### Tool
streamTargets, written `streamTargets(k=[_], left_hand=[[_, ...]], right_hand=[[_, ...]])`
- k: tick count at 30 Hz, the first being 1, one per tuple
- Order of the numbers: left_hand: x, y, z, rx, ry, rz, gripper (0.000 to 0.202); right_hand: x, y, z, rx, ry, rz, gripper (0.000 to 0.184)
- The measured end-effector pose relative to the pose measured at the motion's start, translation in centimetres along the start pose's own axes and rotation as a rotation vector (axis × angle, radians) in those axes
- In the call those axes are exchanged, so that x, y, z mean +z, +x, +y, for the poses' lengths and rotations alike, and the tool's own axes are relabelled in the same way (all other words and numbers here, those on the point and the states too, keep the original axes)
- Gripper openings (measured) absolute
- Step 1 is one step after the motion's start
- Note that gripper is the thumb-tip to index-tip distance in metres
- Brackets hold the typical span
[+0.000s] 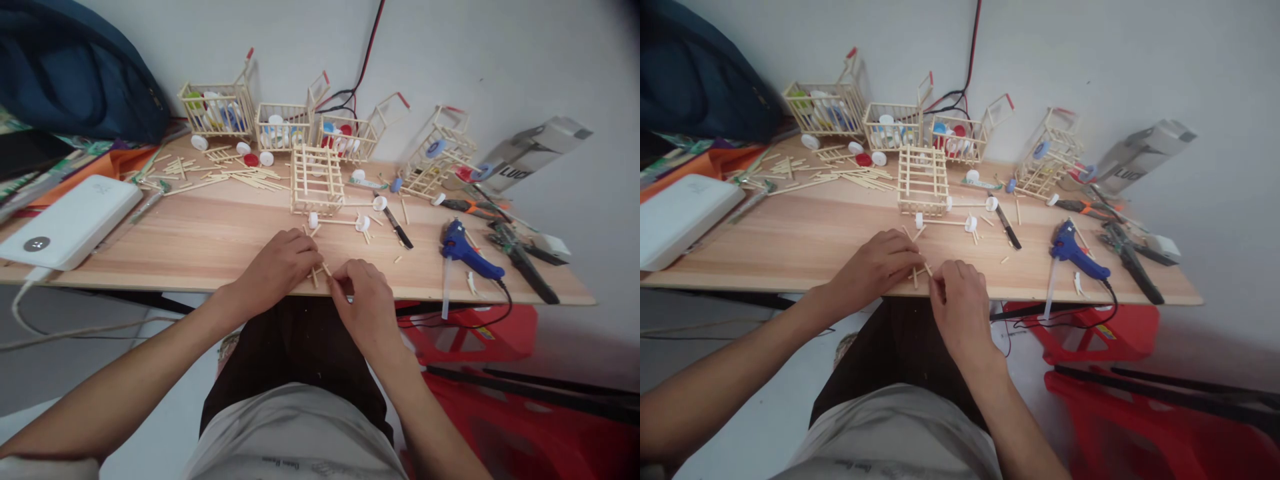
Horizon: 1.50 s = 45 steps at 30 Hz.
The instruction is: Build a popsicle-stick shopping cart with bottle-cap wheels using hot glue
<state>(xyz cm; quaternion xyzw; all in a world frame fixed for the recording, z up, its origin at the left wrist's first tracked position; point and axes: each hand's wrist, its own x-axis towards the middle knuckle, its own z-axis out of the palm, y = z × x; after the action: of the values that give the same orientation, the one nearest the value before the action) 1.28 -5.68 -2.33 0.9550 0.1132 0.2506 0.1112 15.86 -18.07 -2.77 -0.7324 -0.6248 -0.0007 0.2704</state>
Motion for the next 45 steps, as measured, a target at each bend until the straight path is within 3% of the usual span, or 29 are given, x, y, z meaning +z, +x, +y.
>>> streamTargets(k=[7,11,15,20,29,37,45], left_hand=[[0.0,-0.2,0.0,0.028,0.070,-0.007,0.020],[0.2,-0.4,-0.1,0.046,0.101,-0.009,0.019],[0.1,-0.4,-0.1,0.045,0.097,-0.019,0.019],[0.1,-0.4,0.0,0.046,0.091,-0.020,0.019],[-0.4,-0.8,0.0,-0.018,0.054,-0.039,0.018],[-0.6,-1.1,-0.9,0.056,-0.046,-0.032,0.020],[-1.2,-0.8,-0.5,0.141,0.032,-0.065,0.021]], right_hand=[[0.0,0.0,0.1,0.005,0.049,-0.005,0.012],[0.0,-0.3,0.7,0.060,0.172,-0.031,0.003],[-0.2,-0.5,0.9,0.083,0.241,-0.030,0.015],[-0.1,-0.3,0.3,0.074,0.146,-0.009,0.006],[0.3,0.1,0.1,0.043,0.003,-0.031,0.008],[0.0,0.6,0.4,0.003,-0.011,-0.084,0.010],[0.1,0.8,0.3,-0.011,-0.023,-0.083,0.011]])
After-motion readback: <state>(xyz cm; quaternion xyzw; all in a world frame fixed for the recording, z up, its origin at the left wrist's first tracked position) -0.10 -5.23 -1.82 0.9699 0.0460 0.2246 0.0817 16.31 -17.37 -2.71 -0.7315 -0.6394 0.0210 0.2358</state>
